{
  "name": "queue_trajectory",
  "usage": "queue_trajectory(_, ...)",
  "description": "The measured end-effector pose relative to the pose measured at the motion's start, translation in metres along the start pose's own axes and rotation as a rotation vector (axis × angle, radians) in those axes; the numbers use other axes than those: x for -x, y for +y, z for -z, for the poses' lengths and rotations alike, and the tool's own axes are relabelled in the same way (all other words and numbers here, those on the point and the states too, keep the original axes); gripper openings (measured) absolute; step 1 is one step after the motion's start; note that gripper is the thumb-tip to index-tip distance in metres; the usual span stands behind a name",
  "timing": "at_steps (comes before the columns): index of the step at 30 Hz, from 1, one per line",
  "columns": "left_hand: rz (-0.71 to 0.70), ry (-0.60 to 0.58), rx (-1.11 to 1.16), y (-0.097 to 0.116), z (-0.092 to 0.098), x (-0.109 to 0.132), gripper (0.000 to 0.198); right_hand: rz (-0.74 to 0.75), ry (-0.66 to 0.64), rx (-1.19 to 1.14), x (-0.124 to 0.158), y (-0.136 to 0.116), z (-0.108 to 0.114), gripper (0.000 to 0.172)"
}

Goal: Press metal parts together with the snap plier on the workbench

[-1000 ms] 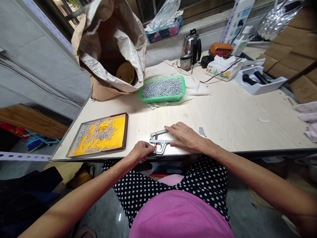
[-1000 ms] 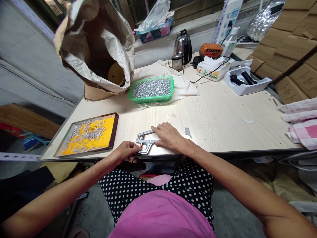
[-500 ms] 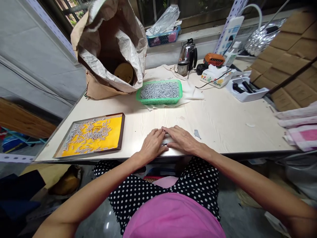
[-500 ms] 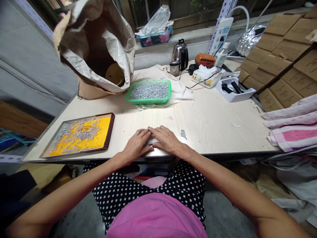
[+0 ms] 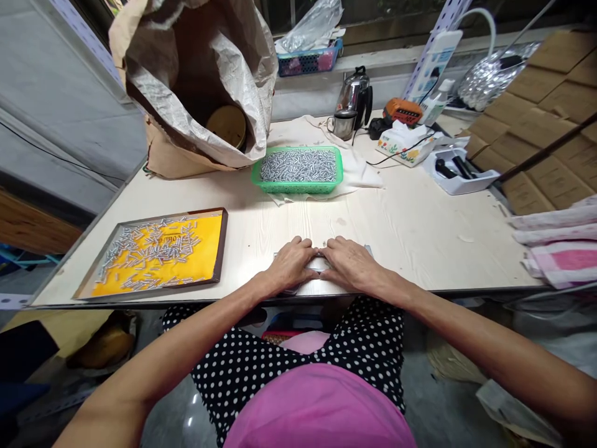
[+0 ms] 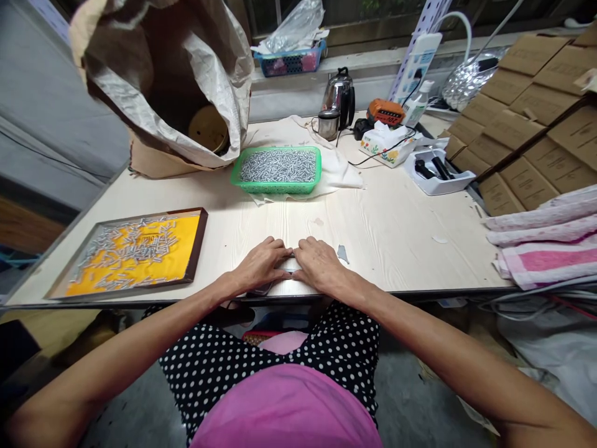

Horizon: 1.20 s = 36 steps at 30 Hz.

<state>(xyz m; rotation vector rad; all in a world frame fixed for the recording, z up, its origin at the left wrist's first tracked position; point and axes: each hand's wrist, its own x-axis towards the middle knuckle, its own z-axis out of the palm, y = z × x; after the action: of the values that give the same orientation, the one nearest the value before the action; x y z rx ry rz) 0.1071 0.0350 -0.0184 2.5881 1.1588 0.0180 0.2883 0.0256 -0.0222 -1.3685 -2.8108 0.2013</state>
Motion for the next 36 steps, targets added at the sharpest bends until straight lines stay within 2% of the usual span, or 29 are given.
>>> queue_trajectory(3,0.001,0.044,0.037,-0.003,-0.008,0.001,0.031,0.014,-0.025,-0.012,-0.004,0.0,-0.002,0.018)
queue_trajectory(7,-0.011,0.071,0.022,-0.003,-0.017,0.002,0.037,0.016,-0.039,-0.071,-0.003,0.001,-0.007,0.019)
queue_trajectory(15,-0.043,0.061,-0.029,0.0,-0.013,0.004,0.03,0.037,0.021,-0.053,0.002,-0.002,-0.016,0.023)
queue_trajectory(19,-0.002,0.093,-0.049,0.001,-0.017,0.009,0.031,0.078,0.123,-0.024,0.005,0.005,-0.02,0.019)
queue_trajectory(23,0.085,0.259,-0.105,-0.005,-0.014,0.029,0.052,0.156,0.283,-0.034,0.002,0.011,-0.029,0.032)
queue_trajectory(25,0.14,0.357,-0.149,-0.016,-0.005,0.049,0.054,0.217,0.342,-0.042,-0.002,0.01,-0.038,0.035)
queue_trajectory(26,0.192,0.397,-0.169,-0.025,0.001,0.062,0.047,0.245,0.364,-0.046,-0.003,0.009,-0.044,0.035)
queue_trajectory(29,0.494,0.462,-0.236,-0.061,0.023,0.107,0.021,0.278,0.406,-0.075,-0.009,0.007,-0.064,0.033)
queue_trajectory(32,0.79,0.424,-0.289,-0.1,0.04,0.15,0.023,0.267,0.425,-0.108,-0.015,0.004,-0.073,0.031)
queue_trajectory(34,0.889,0.353,-0.279,-0.121,0.045,0.171,0.023,0.255,0.434,-0.127,-0.02,0.0,-0.068,0.03)
queue_trajectory(36,0.928,0.296,-0.251,-0.135,0.044,0.185,0.021,0.256,0.405,-0.147,-0.026,-0.008,-0.054,0.028)
